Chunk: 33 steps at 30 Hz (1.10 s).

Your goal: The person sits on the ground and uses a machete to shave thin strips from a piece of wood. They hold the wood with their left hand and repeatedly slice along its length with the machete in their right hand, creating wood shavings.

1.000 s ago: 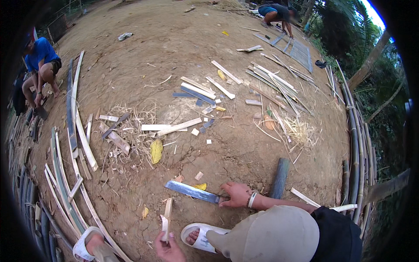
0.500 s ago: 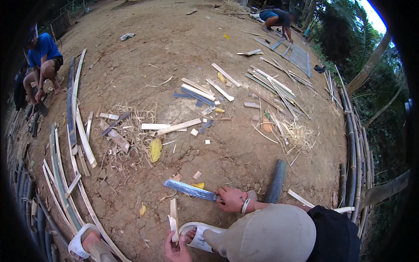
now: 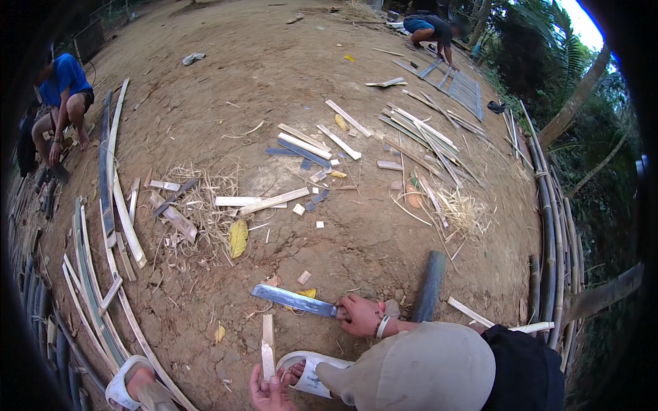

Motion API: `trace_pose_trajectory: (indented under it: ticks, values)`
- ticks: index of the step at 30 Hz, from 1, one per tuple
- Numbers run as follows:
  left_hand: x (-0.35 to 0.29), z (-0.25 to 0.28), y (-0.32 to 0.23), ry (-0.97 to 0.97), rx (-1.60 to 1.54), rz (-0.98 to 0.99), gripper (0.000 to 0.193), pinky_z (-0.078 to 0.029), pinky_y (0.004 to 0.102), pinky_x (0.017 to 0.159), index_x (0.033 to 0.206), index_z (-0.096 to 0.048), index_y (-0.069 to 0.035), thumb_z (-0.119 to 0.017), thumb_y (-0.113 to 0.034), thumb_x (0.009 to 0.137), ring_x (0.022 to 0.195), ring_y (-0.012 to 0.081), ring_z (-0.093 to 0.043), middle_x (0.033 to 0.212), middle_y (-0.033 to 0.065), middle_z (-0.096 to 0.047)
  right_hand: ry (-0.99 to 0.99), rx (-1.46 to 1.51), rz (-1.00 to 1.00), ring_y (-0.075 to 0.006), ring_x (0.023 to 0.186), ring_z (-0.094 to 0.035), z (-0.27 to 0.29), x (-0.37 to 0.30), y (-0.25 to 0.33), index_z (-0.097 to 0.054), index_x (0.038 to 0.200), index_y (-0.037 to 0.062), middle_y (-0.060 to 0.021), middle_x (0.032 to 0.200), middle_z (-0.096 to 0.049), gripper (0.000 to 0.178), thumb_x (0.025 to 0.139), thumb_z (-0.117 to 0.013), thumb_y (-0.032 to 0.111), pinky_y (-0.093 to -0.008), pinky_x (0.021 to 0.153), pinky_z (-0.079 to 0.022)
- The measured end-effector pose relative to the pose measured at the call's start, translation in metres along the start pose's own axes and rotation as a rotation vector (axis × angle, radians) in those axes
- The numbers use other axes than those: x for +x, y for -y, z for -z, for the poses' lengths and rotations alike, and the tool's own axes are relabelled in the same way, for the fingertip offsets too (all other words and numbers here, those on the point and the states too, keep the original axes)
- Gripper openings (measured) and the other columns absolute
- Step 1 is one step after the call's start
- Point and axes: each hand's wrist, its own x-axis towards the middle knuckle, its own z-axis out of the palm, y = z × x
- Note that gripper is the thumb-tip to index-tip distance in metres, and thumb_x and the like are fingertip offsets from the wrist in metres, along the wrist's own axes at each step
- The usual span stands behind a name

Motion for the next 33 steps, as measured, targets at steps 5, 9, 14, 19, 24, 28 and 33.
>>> trace_pose_trajectory:
  ticks: [5,9,14,19,24,28,33]
  values:
    - [0.002,0.015,0.009,-0.016,-0.077,0.145,0.042,-0.058,0.0341,0.074,0.133,-0.048,0.002,-0.064,-0.005,0.095,0.084,0.022,-0.067,0.102,0.0145,-0.065,0.049,0.004,-0.037,-0.0369,0.094,-0.065,0.005,0.008,0.005,-0.058,0.115,0.0079,-0.0173,0.103,-0.062,0.046,0.074,-0.07,0.027,-0.0481,0.078,-0.054]
    - [-0.004,0.003,-0.005,-0.037,-0.06,0.195,0.015,-0.052,0.0257,0.061,0.108,-0.057,-0.002,-0.063,-0.01,0.096,0.07,0.0154,-0.063,0.084,0.0097,-0.065,0.062,0.011,-0.073,-0.037,0.092,-0.066,0.016,0.007,0.013,-0.059,0.112,0.0076,-0.0175,0.102,-0.066,0.045,0.073,-0.069,0.027,-0.0478,0.078,-0.054]
    - [-0.001,0.013,0.001,-0.015,0.093,0.154,0.013,-0.037,0.0186,0.045,0.087,-0.055,-0.009,-0.063,-0.01,0.097,0.052,0.0059,-0.049,0.066,-0.0009,-0.055,0.083,-0.002,-0.091,-0.0369,0.092,-0.067,0.019,0.008,0.016,-0.059,0.113,0.0087,-0.0163,0.103,-0.067,0.046,0.072,-0.069,0.028,-0.048,0.078,-0.054]
    - [0.002,0.011,0.001,-0.078,0.172,0.153,0.013,-0.032,0.0183,0.041,0.086,-0.055,-0.011,-0.062,-0.009,0.097,0.049,0.0042,-0.045,0.063,-0.0033,-0.051,0.124,-0.013,-0.112,-0.0364,0.093,-0.067,0.024,0.008,0.018,-0.059,0.114,0.0089,-0.0163,0.105,-0.067,0.047,0.073,-0.069,0.028,-0.048,0.079,-0.054]
    - [0.004,0.005,-0.006,-0.106,0.172,0.095,0.016,-0.032,0.0187,0.04,0.084,-0.053,-0.012,-0.063,-0.01,0.097,0.048,0.0046,-0.043,0.061,-0.0034,-0.05,0.101,0.014,-0.109,-0.0368,0.094,-0.066,0.022,0.008,0.017,-0.06,0.111,0.0086,-0.0165,0.103,-0.066,0.045,0.072,-0.07,0.029,-0.0481,0.079,-0.054]
    - [0.005,0.009,-0.007,-0.139,0.151,0.122,0.02,-0.032,0.0195,0.041,0.081,-0.052,-0.013,-0.062,-0.014,0.098,0.048,0.0051,-0.043,0.061,-0.0026,-0.05,0.078,0.026,-0.093,-0.0367,0.094,-0.066,0.016,0.009,0.011,-0.061,0.109,0.008,-0.0166,0.101,-0.066,0.044,0.071,-0.07,0.029,-0.0479,0.079,-0.053]
    - [0.005,0.015,-0.009,-0.121,0.202,0.063,0.024,-0.035,0.022,0.045,0.079,-0.052,-0.012,-0.06,-0.02,0.1,0.049,0.0069,-0.045,0.061,-0.0012,-0.051,0.081,0.004,-0.078,-0.037,0.096,-0.065,0.01,0.011,0.004,-0.06,0.108,0.0075,-0.0171,0.101,-0.065,0.043,0.072,-0.071,0.03,-0.0481,0.08,-0.053]
